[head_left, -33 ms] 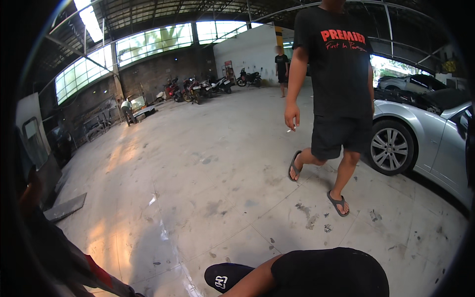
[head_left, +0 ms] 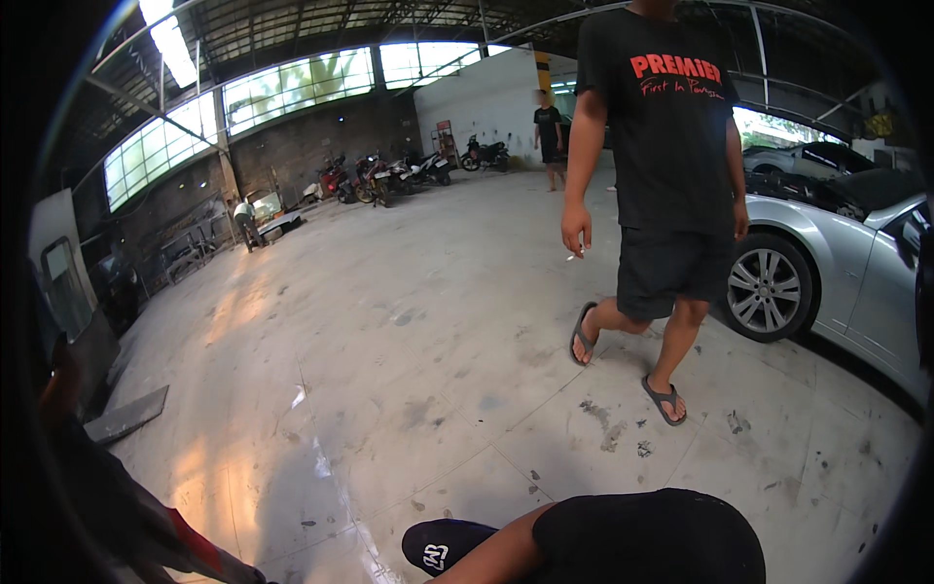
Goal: The person sands down filler on a car bumper using a sanding block, cleans the surface with a cloth, and then applies fresh body putty using a metal spreader.
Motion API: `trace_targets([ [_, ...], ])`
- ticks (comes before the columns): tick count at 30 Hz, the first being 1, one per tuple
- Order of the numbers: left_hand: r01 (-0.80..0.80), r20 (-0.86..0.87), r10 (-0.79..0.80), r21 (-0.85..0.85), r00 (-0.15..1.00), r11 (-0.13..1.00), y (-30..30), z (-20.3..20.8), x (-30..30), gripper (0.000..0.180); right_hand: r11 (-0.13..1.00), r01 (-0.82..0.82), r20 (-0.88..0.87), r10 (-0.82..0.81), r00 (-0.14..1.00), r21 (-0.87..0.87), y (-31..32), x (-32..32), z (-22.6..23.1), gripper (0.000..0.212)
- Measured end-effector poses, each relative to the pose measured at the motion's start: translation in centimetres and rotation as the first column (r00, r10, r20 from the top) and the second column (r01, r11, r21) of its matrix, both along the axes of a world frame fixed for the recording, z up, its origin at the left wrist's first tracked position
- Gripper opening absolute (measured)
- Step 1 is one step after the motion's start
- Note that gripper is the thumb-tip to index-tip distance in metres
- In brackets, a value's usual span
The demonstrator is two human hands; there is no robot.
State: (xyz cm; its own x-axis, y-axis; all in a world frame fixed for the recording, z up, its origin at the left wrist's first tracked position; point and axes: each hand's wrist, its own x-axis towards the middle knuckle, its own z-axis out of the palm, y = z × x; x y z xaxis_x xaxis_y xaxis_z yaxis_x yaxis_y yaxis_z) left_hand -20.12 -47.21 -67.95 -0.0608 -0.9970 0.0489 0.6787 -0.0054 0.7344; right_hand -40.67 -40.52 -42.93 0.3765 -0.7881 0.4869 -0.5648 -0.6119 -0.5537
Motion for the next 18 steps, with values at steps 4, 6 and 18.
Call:
trace_targets([
  [4, 0.027, 0.063, -0.024, -0.049, 0.998, 0.998, 0.3, 7.6, -11.3, 0.041, 0.989, 0.125, 0.049, -0.121, 0.991, -0.08, -1.8, -5.0, 1.5, 0.043],
  [6, 0.08, 0.044, -0.077, -0.065, 0.996, 0.995, 0.1, 9.7, -15.1, 0.041, 0.972, 0.223, 0.096, -0.216, 0.972, -0.074, -2.3, -6.9, 1.5, 0.043],
  [18, 0.38, -0.166, -0.385, -0.059, 0.908, 0.923, 1.4, 13.9, -26.1, 0.045, 0.855, 0.497, -0.21, -0.464, 0.861, 0.148, -1.0, -17.6, -4.8, 0.033],
])
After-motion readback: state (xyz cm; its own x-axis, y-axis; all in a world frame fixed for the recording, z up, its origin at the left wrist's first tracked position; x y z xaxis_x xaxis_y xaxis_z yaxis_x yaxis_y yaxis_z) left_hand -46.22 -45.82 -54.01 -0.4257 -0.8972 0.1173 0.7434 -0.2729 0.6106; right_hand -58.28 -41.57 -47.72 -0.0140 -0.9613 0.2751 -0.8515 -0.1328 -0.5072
